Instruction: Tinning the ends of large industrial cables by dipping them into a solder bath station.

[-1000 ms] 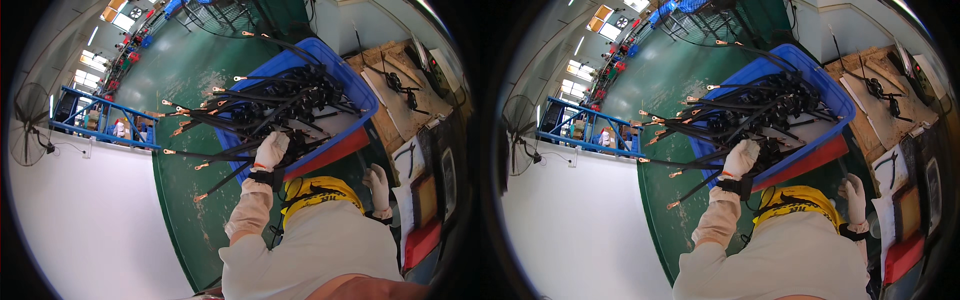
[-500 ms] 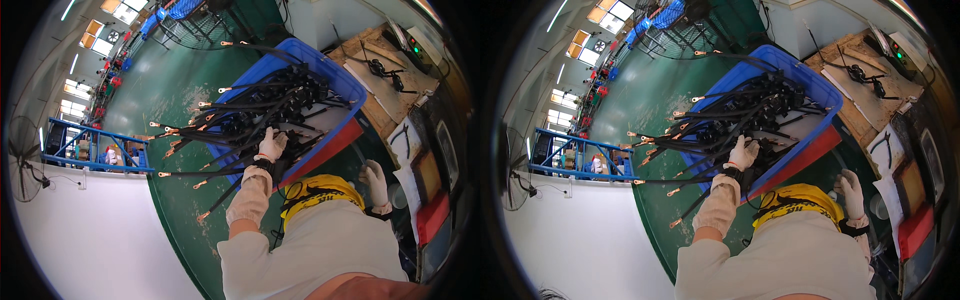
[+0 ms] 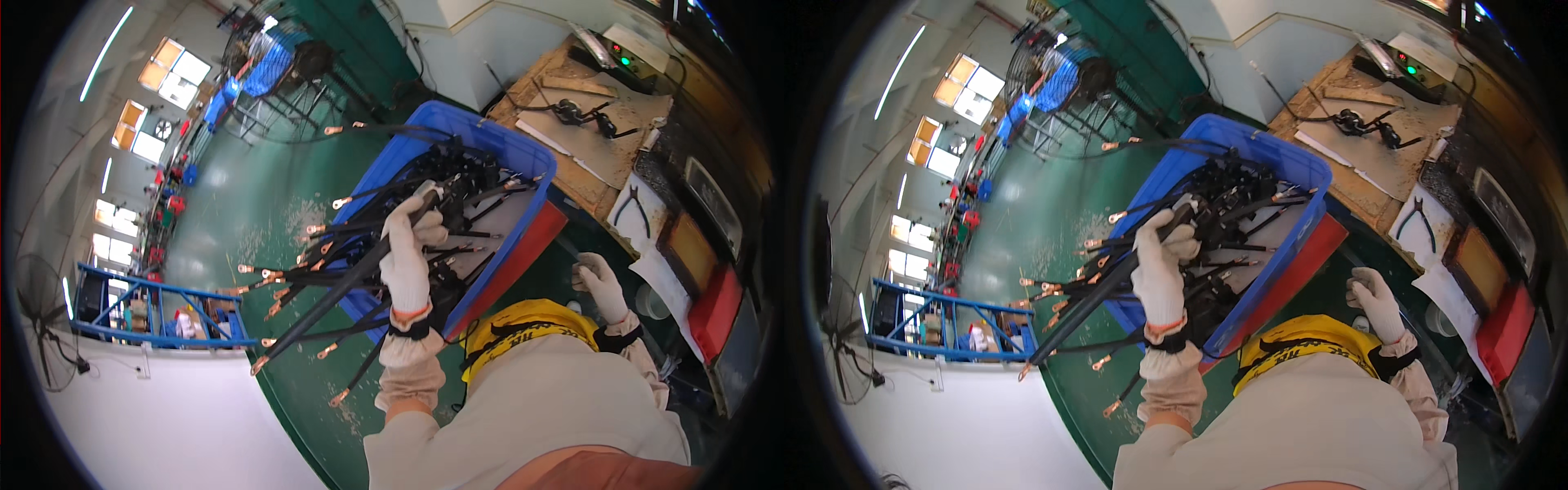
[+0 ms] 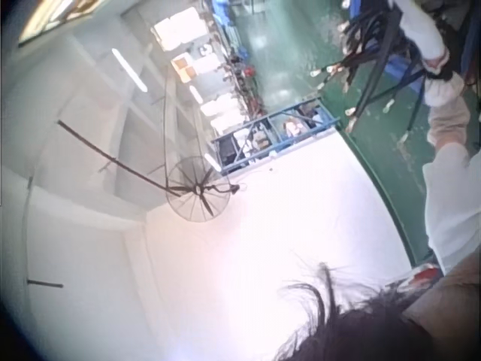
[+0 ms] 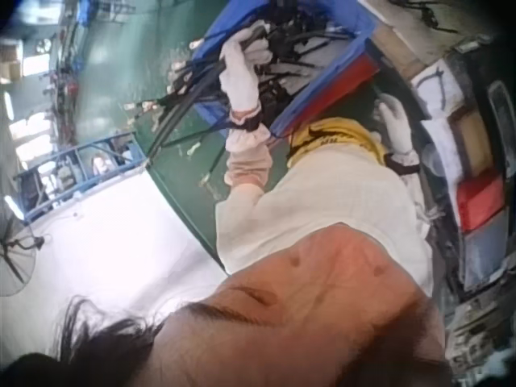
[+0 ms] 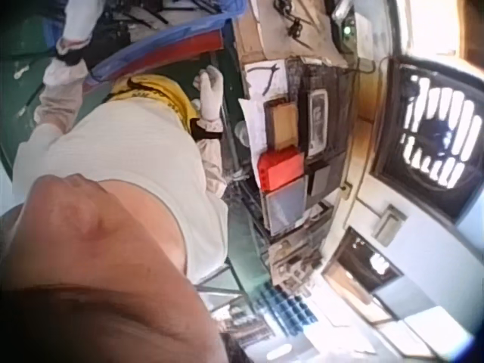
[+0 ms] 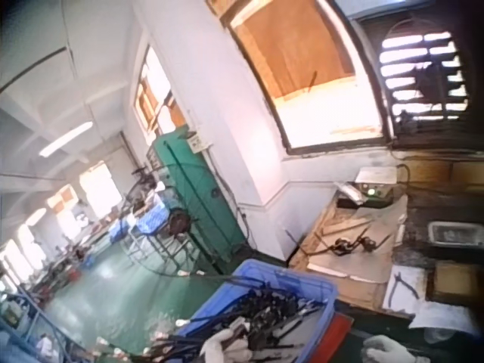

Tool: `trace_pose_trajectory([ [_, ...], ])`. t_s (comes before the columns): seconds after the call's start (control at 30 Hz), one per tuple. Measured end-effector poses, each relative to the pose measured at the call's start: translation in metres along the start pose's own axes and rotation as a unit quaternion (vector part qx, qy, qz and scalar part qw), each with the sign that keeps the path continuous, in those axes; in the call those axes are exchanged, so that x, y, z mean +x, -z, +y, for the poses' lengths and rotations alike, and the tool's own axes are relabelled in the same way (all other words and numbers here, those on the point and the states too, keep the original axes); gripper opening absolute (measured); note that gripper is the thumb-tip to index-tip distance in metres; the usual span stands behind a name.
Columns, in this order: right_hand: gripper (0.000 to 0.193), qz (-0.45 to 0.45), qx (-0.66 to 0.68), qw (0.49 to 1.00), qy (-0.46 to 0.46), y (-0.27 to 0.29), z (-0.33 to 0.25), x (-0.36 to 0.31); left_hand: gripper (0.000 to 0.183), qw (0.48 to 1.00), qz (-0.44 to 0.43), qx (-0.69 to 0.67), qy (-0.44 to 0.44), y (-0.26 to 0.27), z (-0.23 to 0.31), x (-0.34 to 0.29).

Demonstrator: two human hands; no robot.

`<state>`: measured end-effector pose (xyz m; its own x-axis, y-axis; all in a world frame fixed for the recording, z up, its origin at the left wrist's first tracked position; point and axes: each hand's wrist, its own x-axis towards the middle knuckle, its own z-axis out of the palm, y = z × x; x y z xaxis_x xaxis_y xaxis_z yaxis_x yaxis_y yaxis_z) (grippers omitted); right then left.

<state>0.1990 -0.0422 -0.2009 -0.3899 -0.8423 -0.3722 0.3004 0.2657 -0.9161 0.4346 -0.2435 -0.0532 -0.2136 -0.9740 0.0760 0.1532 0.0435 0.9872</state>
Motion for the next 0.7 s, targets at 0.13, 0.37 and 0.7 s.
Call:
trace_pose_trajectory([
  [0.13,0.035,-0.057,-0.012,0.995,0.083,-0.017,-0.01,0.003,0.043,0.998,-0.049,-0.045,0.01,-0.012,0.016,-0.024],
  [0.37,0.034,-0.106,0.251,0.946,0.173,-0.027,-0.039,-0.001,0.04,0.974,-0.197,-0.066,0.091,-0.033,0.004,-0.032],
  [0.7,0.065,-0.077,-0.168,0.979,0.084,-0.014,-0.04,-0.017,0.04,0.945,-0.293,-0.098,0.109,-0.074,-0.012,-0.042],
])
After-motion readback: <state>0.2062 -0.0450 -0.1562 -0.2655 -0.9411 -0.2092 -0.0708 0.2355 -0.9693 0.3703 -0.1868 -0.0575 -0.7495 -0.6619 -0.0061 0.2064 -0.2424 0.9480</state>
